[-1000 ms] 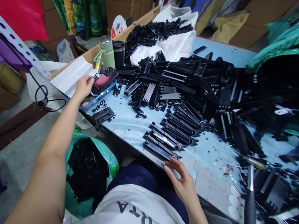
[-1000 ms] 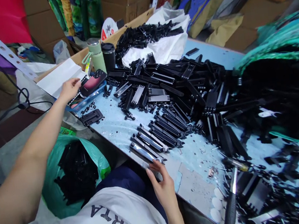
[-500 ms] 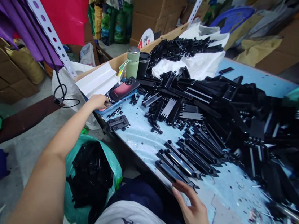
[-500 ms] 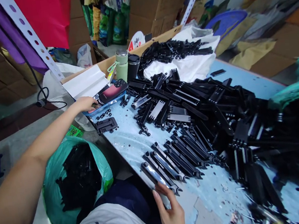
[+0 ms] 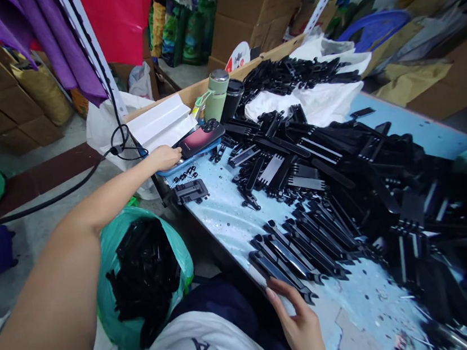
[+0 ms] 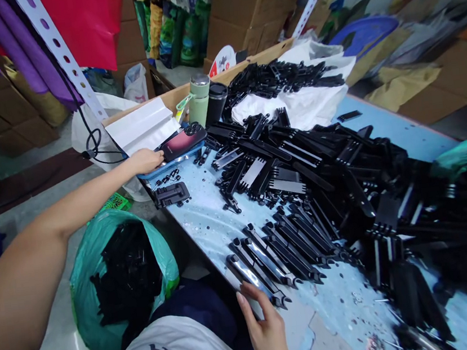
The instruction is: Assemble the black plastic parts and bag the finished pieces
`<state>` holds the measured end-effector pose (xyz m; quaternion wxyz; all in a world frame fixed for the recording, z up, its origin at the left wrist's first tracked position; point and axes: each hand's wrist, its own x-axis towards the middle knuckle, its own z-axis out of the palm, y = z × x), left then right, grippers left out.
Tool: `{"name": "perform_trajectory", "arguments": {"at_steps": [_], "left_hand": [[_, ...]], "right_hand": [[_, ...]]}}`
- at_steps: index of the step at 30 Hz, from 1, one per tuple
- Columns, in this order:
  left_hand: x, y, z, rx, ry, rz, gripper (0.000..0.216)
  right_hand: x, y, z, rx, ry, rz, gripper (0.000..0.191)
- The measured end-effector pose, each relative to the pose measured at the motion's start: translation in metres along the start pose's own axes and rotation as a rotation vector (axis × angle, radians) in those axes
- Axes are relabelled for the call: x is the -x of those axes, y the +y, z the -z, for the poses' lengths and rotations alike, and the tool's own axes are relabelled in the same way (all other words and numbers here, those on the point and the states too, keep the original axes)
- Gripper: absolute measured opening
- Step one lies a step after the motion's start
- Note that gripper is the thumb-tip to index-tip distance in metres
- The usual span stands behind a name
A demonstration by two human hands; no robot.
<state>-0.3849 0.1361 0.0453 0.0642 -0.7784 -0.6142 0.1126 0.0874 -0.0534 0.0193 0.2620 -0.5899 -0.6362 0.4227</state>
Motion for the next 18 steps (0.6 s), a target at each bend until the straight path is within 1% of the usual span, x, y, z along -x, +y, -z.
{"name": "perform_trajectory", "arguments": {"at_steps": [4,6,7,10,13,15,16,17,18], "left_hand": [[0.002,-0.001,0.003,-0.001,0.002,-0.01,0.027],[0.006,-0.003,0.005,0.07,0.029,0.0,0.026],[0.009,-0.005,0.006,0.129,0.063,0.021,0.026],[0.018,-0.012,0.006,0.345,0.228,0.11,0.029],[0.029,-0.008,0.012,0.574,0.454,0.219,0.03],[0.037,0.01,0.023,0.712,0.602,0.25,0.029],[0.042,0.026,0.031,0.778,0.655,0.231,0.029],[0.047,0.045,0.039,0.846,0.679,0.178,0.028],[0.053,0.067,0.047,0.923,0.675,0.101,0.028]], "right_hand": [[0.0,-0.004,0.0,0.017,0.014,0.033,0.041],[0.001,-0.005,0.002,0.016,0.016,0.029,0.041],[0.001,-0.005,0.003,0.015,0.013,0.022,0.041],[0.003,-0.002,0.007,0.012,0.012,0.01,0.041],[0.001,-0.003,0.011,0.012,0.018,0.023,0.039],[-0.003,-0.011,0.012,0.0,0.033,0.035,0.036],[-0.006,-0.019,0.011,-0.029,0.033,0.041,0.035],[-0.011,-0.028,0.009,-0.084,0.022,0.045,0.034],[-0.017,-0.039,0.005,-0.164,0.001,0.049,0.035]]}}
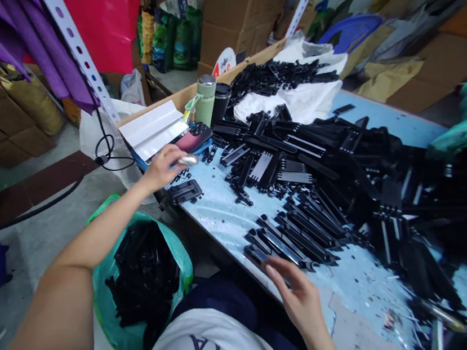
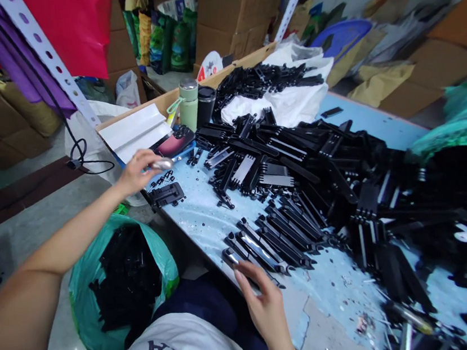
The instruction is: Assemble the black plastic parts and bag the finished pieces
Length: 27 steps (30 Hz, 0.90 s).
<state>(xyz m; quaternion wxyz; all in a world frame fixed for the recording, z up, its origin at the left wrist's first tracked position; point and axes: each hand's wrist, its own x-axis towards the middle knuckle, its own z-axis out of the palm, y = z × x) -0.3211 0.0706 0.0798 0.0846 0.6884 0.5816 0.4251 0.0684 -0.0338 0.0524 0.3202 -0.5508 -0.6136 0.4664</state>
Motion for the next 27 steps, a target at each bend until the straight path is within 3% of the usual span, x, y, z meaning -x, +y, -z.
{"name": "perform_trajectory", "arguments": {"at_steps": [4,7,10,13,17,21,23,25,27], "left_hand": [[0.041,0.08,-0.041,0.478,-0.249,-0.003,0.023],[0.065,0.113,-0.066,0.661,-0.268,0.063,0.027],[0.078,0.127,-0.087,0.73,-0.155,0.178,0.052],[0.085,0.134,-0.105,0.836,-0.168,0.371,0.047],[0.089,0.14,-0.117,0.937,-0.222,0.473,0.041],[0.092,0.144,-0.12,1.021,-0.273,0.519,0.041],[0.094,0.145,-0.122,1.046,-0.266,0.543,0.039],[0.097,0.147,-0.124,1.043,-0.221,0.576,0.038],[0.099,0.15,-0.128,1.005,-0.174,0.599,0.037]], "right_hand": [[-0.038,-0.04,-0.022,-0.373,-0.168,-0.026,0.047],[-0.061,-0.053,-0.031,-0.448,-0.309,-0.066,0.044],[-0.065,-0.052,-0.034,-0.465,-0.201,-0.008,0.038],[-0.058,-0.046,-0.032,-0.461,-0.085,0.016,0.036],[-0.059,-0.038,-0.023,-0.463,-0.142,-0.061,0.034],[-0.066,-0.029,-0.014,-0.465,-0.225,-0.231,0.05],[-0.064,-0.026,-0.011,-0.42,-0.082,-0.193,0.053],[-0.057,-0.024,-0.011,-0.317,0.146,-0.035,0.045],[-0.047,-0.026,-0.011,-0.155,0.265,0.143,0.033]]}}
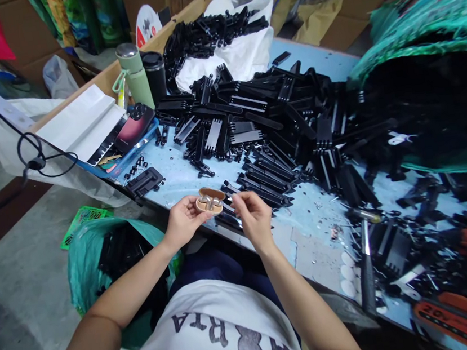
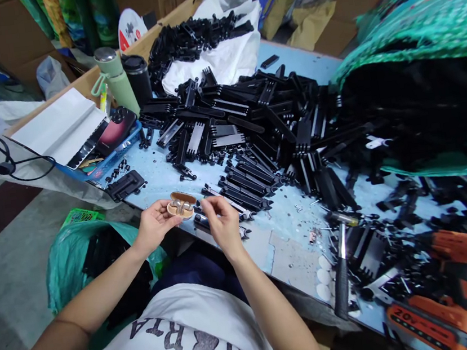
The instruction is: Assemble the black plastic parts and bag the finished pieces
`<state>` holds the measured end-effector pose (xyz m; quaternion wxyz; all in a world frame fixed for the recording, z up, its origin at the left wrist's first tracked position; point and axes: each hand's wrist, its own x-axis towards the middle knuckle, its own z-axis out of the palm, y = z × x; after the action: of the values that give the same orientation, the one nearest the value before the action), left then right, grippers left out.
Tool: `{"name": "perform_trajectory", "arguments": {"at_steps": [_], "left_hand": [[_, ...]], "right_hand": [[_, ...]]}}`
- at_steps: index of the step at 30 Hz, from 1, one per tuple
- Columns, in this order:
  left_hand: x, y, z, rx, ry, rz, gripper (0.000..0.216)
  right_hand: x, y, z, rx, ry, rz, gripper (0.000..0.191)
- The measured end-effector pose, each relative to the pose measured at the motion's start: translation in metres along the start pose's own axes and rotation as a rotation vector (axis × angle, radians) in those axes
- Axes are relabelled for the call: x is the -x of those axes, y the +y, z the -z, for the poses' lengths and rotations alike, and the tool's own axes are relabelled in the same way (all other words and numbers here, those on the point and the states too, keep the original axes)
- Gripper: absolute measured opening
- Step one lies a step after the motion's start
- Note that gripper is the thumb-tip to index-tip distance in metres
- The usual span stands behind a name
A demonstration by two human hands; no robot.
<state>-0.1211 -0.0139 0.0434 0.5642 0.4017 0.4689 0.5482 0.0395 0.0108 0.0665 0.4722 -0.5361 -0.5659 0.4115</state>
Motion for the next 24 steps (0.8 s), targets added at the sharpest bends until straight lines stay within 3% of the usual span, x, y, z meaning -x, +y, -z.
{"name": "perform_trajectory", "arguments": {"at_steps": [4,7,10,13,17,21,24], "left_hand": [[0.006,-0.006,-0.006,-0.217,0.11,-0.175,0.032],[0.011,-0.009,-0.009,-0.465,0.15,-0.401,0.027],[0.015,-0.012,-0.009,-0.559,0.144,-0.491,0.024],[0.016,-0.015,-0.009,-0.467,0.16,-0.409,0.024],[0.007,-0.01,-0.003,-0.089,0.157,-0.156,0.035],[-0.007,0.005,0.014,0.232,0.172,0.027,0.062],[-0.012,0.013,0.023,0.285,0.194,0.044,0.066]], "right_hand": [[0.016,-0.011,-0.002,0.198,-0.062,0.166,0.022],[0.018,-0.015,-0.006,0.205,-0.062,0.106,0.02],[0.017,-0.012,-0.011,0.141,-0.063,-0.008,0.017],[0.017,-0.006,-0.013,0.089,-0.037,-0.055,0.018],[0.018,-0.022,-0.001,-0.05,0.002,-0.015,0.021],[0.021,-0.068,0.04,-0.265,-0.011,0.033,0.025],[0.035,-0.088,0.075,-0.133,0.04,0.106,0.026]]}}
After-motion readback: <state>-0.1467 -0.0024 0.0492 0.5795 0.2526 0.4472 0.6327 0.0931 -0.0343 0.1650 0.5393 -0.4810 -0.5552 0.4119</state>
